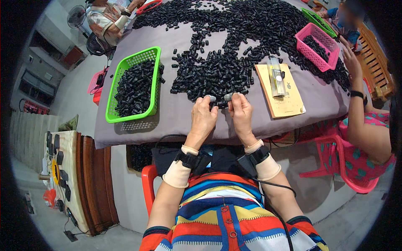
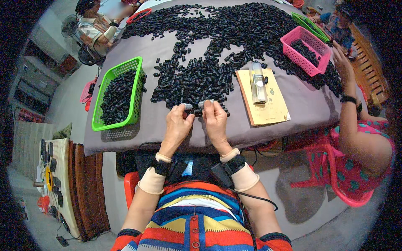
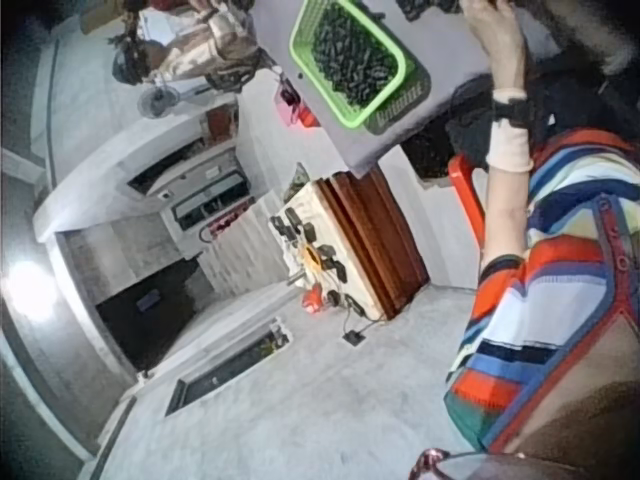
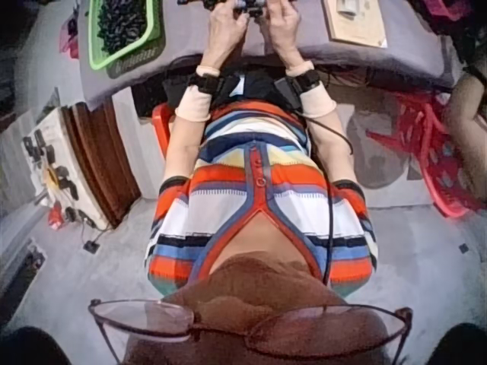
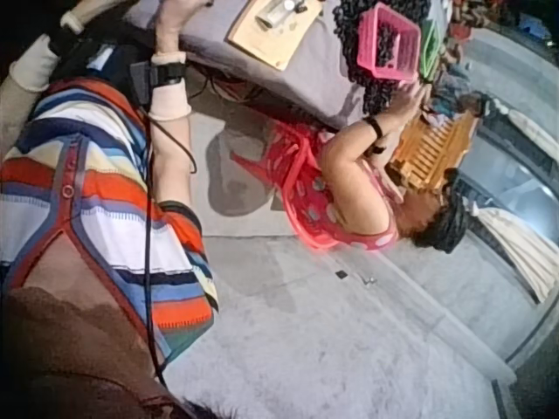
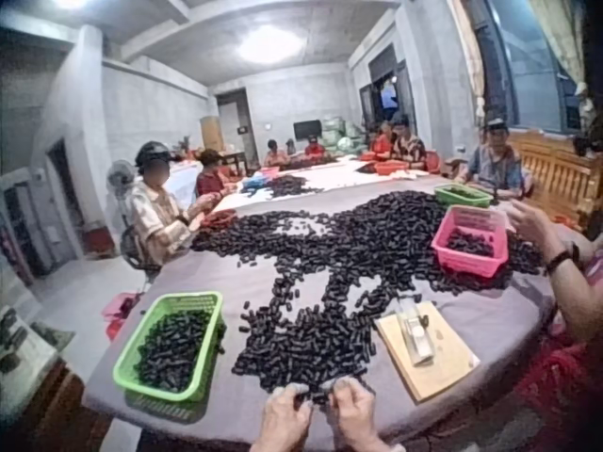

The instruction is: Assembling small grey plastic shoe components by hand.

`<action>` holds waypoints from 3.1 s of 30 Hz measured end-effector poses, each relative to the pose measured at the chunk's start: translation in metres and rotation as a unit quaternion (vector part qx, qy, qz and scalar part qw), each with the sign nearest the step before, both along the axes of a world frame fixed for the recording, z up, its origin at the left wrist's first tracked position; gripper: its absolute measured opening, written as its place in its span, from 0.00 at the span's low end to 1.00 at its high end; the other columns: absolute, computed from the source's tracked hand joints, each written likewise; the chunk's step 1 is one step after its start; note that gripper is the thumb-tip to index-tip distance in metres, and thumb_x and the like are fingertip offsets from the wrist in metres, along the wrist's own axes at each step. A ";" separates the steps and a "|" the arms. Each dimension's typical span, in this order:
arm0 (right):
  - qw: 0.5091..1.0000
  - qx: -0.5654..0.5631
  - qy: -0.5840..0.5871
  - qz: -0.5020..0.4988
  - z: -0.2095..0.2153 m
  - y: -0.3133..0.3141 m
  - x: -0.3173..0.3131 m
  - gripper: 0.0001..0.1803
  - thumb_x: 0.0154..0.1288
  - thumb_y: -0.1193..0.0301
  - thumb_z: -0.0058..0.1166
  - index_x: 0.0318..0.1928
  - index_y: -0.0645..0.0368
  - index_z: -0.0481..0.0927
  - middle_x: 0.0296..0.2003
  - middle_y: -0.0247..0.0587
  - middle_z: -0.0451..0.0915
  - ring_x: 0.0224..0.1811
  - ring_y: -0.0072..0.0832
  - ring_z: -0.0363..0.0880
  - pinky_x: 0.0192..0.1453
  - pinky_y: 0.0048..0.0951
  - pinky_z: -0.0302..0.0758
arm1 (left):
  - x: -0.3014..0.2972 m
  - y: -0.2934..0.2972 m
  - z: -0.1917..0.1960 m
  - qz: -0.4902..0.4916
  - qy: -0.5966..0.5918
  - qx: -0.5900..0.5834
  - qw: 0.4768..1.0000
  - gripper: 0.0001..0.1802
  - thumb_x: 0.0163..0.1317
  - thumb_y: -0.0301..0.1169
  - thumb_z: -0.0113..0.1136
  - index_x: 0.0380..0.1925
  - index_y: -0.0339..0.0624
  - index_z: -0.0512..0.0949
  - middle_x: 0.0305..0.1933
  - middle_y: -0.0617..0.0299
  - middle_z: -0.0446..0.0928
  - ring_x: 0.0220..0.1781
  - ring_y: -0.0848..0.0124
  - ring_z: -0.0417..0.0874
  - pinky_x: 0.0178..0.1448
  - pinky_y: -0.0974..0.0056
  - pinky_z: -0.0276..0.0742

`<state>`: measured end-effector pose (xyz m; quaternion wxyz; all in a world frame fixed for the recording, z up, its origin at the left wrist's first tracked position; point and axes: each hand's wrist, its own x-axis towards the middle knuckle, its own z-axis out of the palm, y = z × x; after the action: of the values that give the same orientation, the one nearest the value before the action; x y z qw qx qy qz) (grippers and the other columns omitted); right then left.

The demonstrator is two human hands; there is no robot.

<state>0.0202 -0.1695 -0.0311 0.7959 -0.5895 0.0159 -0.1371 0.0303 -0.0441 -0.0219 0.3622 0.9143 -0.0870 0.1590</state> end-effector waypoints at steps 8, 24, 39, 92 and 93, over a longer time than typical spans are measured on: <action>0.997 -0.067 -0.016 0.027 0.005 0.009 -0.007 0.18 0.68 0.62 0.46 0.22 0.58 0.67 0.17 0.23 0.65 0.20 0.11 0.58 0.22 0.18 0.59 | -0.007 0.021 -0.022 -0.017 0.133 -0.293 0.947 0.12 0.47 0.23 0.61 0.34 0.34 0.75 0.23 0.63 0.69 0.25 0.74 0.72 0.30 0.68 0.70; 0.985 -0.160 -0.043 0.048 -0.003 0.014 -0.006 0.17 0.66 0.62 0.48 0.24 0.62 0.70 0.15 0.32 0.70 0.19 0.15 0.63 0.22 0.24 0.63 | -0.019 0.022 -0.011 -0.030 0.014 -0.068 0.997 0.13 0.49 0.20 0.58 0.36 0.35 0.71 0.29 0.58 0.71 0.28 0.65 0.75 0.30 0.63 0.71; 0.963 -0.237 -0.059 0.110 0.010 0.018 -0.014 0.15 0.64 0.65 0.50 0.25 0.63 0.69 0.16 0.43 0.71 0.16 0.24 0.66 0.21 0.29 0.63 | -0.025 0.041 -0.011 -0.130 0.269 -0.600 0.742 0.10 0.58 0.20 0.55 0.42 0.36 0.74 0.33 0.60 0.77 0.29 0.73 0.79 0.33 0.69 0.81; 0.962 -0.229 -0.096 0.114 0.003 0.030 -0.021 0.11 0.54 0.69 0.56 0.30 0.64 0.70 0.25 0.47 0.72 0.27 0.40 0.73 0.31 0.35 0.68 | -0.024 0.053 -0.019 -0.131 0.278 -0.678 0.667 0.12 0.62 0.25 0.52 0.46 0.40 0.71 0.36 0.61 0.76 0.28 0.75 0.75 0.29 0.72 0.73; 0.959 -0.243 -0.094 0.114 0.002 0.029 -0.021 0.10 0.54 0.71 0.56 0.29 0.64 0.69 0.24 0.48 0.72 0.27 0.41 0.73 0.31 0.35 0.68 | -0.023 0.053 -0.021 -0.134 0.273 -0.673 0.674 0.12 0.62 0.24 0.52 0.46 0.39 0.72 0.36 0.61 0.76 0.29 0.74 0.76 0.30 0.72 0.74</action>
<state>-0.0005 -0.1401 -0.0292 0.6369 -0.7474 -0.1603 -0.1000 0.0070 0.0093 -0.0433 0.9048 0.4040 0.0242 -0.1323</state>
